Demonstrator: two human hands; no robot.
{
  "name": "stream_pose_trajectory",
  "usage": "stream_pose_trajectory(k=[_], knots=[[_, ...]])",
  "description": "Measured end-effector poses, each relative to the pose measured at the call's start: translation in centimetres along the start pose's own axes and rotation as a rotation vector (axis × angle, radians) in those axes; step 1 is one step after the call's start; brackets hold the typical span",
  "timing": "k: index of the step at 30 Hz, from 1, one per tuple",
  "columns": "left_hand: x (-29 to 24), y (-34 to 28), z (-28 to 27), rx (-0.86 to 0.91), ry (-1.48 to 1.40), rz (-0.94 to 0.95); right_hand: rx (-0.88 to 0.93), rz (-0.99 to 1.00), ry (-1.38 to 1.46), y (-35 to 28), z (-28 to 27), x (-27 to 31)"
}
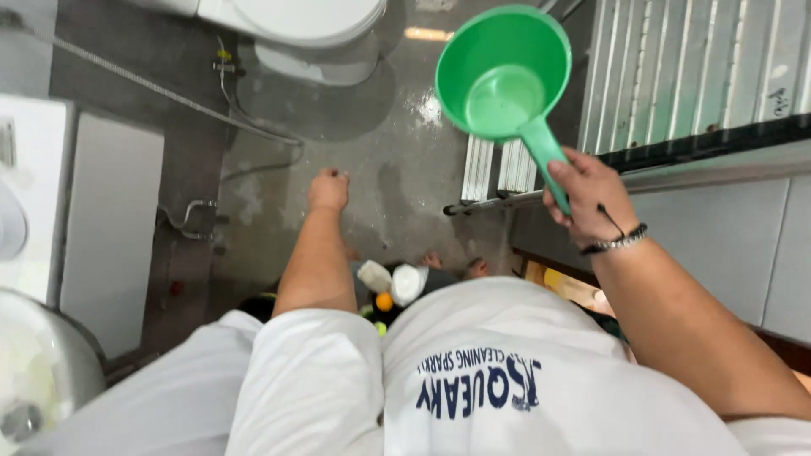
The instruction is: Cleaning various parts of a bathroom including the toilet, floor, and sink area.
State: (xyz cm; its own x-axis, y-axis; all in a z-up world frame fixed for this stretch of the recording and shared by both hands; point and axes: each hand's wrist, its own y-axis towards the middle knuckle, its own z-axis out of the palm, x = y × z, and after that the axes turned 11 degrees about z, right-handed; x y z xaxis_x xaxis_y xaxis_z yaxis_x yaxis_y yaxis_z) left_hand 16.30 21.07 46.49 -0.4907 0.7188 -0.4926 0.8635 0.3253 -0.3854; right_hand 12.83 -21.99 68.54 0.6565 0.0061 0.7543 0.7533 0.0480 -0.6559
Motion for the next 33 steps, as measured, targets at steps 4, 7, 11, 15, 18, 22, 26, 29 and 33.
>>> stream_pose_trajectory(k=[4, 7, 11, 15, 18, 22, 26, 29, 33], knots=[[1.0, 2.0, -1.6, -0.064, -0.029, -0.023, -0.025, -0.018, 0.045, 1.8, 2.4, 3.1], [2.2, 4.5, -3.1, -0.049, 0.033, -0.013, -0.008, -0.008, 0.113, 4.8, 3.1, 3.3], [3.4, 12.4, -5.0, -0.019, 0.094, -0.021, 0.033, 0.133, 0.11, 10.8, 3.9, 4.2], [3.4, 25.9, -8.0, 0.034, 0.155, 0.065, -0.038, 0.407, -0.206, 17.6, 5.8, 8.0], [-1.2, 28.3, -13.8, 0.08, 0.118, 0.13, -0.063, 0.4, -0.234, 20.5, 8.0, 10.7], [-2.1, 36.9, -19.1, 0.055, 0.099, 0.167, -0.137, 0.403, -0.127, 26.0, 9.0, 11.9], [-0.4, 40.4, -21.9, 0.022, 0.032, 0.201, -0.103, 0.373, -0.05, 30.2, 11.0, 13.1], [0.5, 41.7, -24.1, -0.025, -0.043, 0.176, -0.077, 0.348, -0.131, 34.9, 13.0, 15.2], [3.5, 42.7, -25.8, -0.076, -0.09, 0.149, 0.006, 0.265, -0.21, 41.6, 16.5, 18.7]])
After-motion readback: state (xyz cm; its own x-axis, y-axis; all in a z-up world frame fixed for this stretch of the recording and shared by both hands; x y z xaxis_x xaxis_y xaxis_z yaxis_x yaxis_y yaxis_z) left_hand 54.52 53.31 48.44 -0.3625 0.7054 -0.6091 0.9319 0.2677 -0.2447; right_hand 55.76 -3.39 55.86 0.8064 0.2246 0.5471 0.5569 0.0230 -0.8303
